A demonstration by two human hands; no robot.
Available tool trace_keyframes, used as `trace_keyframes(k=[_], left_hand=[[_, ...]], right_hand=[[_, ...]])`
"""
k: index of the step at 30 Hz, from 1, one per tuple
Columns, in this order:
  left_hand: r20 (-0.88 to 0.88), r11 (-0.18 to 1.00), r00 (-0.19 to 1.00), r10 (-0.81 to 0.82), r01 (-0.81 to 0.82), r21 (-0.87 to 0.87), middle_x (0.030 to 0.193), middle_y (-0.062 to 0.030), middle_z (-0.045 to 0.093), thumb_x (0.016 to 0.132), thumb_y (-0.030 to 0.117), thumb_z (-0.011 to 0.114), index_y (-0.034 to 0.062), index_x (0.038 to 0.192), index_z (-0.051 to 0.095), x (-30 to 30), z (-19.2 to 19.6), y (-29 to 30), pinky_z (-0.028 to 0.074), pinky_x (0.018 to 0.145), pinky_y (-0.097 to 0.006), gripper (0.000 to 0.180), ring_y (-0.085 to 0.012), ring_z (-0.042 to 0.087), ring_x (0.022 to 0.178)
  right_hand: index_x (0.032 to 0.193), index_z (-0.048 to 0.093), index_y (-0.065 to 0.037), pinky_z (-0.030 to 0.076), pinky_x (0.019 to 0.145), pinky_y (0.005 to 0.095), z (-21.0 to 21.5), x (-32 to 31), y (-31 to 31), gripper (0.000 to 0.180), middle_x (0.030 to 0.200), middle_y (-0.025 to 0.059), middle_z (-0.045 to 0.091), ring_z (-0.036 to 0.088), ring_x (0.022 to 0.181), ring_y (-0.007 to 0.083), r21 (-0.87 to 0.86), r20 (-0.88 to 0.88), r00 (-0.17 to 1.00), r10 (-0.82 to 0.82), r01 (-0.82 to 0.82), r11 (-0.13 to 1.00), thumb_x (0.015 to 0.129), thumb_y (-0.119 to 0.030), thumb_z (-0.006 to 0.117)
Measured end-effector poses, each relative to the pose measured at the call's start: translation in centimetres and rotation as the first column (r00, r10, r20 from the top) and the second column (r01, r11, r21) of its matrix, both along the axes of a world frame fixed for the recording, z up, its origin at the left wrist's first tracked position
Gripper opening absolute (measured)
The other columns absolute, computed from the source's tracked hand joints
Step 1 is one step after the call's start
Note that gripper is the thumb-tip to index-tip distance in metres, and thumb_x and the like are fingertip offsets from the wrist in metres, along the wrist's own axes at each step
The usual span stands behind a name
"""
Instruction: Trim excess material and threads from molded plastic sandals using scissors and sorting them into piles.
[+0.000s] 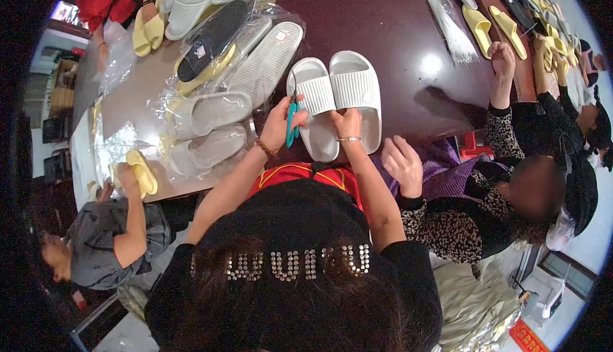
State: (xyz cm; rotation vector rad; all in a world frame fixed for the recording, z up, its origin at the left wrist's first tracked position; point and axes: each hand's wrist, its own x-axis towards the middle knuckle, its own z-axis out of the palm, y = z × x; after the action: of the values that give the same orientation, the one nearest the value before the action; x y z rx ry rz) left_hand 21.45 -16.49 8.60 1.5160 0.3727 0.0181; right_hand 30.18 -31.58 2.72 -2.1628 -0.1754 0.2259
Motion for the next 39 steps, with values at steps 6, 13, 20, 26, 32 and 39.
trace_keyframes(k=[6,13,20,26,32,39], left_hand=[[-0.038,0.999,0.999,-0.036,0.038,0.035,0.072,-0.0022,0.053,0.077,0.013,0.059,-0.0008,0.113,0.042,1.0,-1.1,-0.3,0.041,0.058,-0.021,0.043,-0.0081,0.051,0.064],[-0.061,0.997,0.998,0.005,-0.010,-0.074,0.072,-0.0052,0.055,0.076,0.016,0.060,-0.0013,0.111,0.042,2.6,-2.4,0.2,0.044,0.056,-0.024,0.043,-0.0109,0.054,0.062],[-0.213,0.945,0.968,-0.134,0.060,-0.322,0.075,-0.0127,0.058,0.079,0.026,0.056,0.0016,0.099,0.044,4.3,-1.5,0.5,0.048,0.054,-0.028,0.034,-0.0191,0.060,0.064],[-0.276,0.808,0.876,-0.396,0.190,-0.558,0.080,-0.0135,0.059,0.079,0.033,0.052,0.0061,0.096,0.044,6.5,-2.8,1.5,0.049,0.055,-0.029,0.033,-0.0212,0.061,0.070],[-0.372,0.746,0.768,-0.521,0.198,-0.636,0.088,-0.0189,0.058,0.079,0.033,0.050,0.0058,0.101,0.048,8.6,-2.8,1.4,0.048,0.072,-0.037,0.035,-0.0278,0.060,0.078],[-0.421,0.739,0.755,-0.503,0.123,-0.662,0.086,-0.0216,0.058,0.080,0.031,0.048,0.0063,0.092,0.051,9.6,-3.2,1.8,0.048,0.071,-0.039,0.027,-0.0310,0.059,0.078]], right_hand=[[0.076,0.053,0.005,0.043,0.063,0.0402,-2.0,1.0,1.6,0.036,0.069,0.0207,0.058,0.057,0.068,0.0361,-0.037,-0.054,0.998,-0.009,0.007,0.999,0.061,-0.026,0.064],[0.076,0.049,0.004,0.042,0.061,0.0406,-4.7,1.9,1.4,0.039,0.068,0.0197,0.057,0.055,0.067,0.0359,-0.010,-0.116,0.993,0.004,-0.005,1.000,0.060,-0.028,0.066],[0.074,0.050,0.003,0.042,0.057,0.0365,-4.7,2.7,0.8,0.035,0.064,0.0141,0.055,0.055,0.062,0.0280,0.001,-0.191,0.980,0.058,-0.059,0.998,0.062,-0.026,0.066],[0.066,0.050,-0.007,0.029,0.039,0.0244,-2.1,3.5,0.2,0.021,0.054,-0.0003,0.045,0.040,0.043,0.0109,0.632,-0.442,0.875,0.200,0.146,0.761,0.072,-0.025,0.059],[0.048,0.033,-0.014,0.018,0.038,0.0235,-5.2,4.5,-0.4,0.039,0.043,-0.0046,0.029,0.025,0.038,0.0069,0.560,-0.613,0.783,0.106,0.335,0.758,0.081,-0.033,0.041],[0.056,0.038,-0.010,0.025,0.042,0.0239,-5.6,4.0,0.1,0.034,0.051,-0.0020,0.035,0.031,0.045,0.0076,0.511,-0.596,0.800,0.072,0.309,0.802,0.081,-0.033,0.042]])
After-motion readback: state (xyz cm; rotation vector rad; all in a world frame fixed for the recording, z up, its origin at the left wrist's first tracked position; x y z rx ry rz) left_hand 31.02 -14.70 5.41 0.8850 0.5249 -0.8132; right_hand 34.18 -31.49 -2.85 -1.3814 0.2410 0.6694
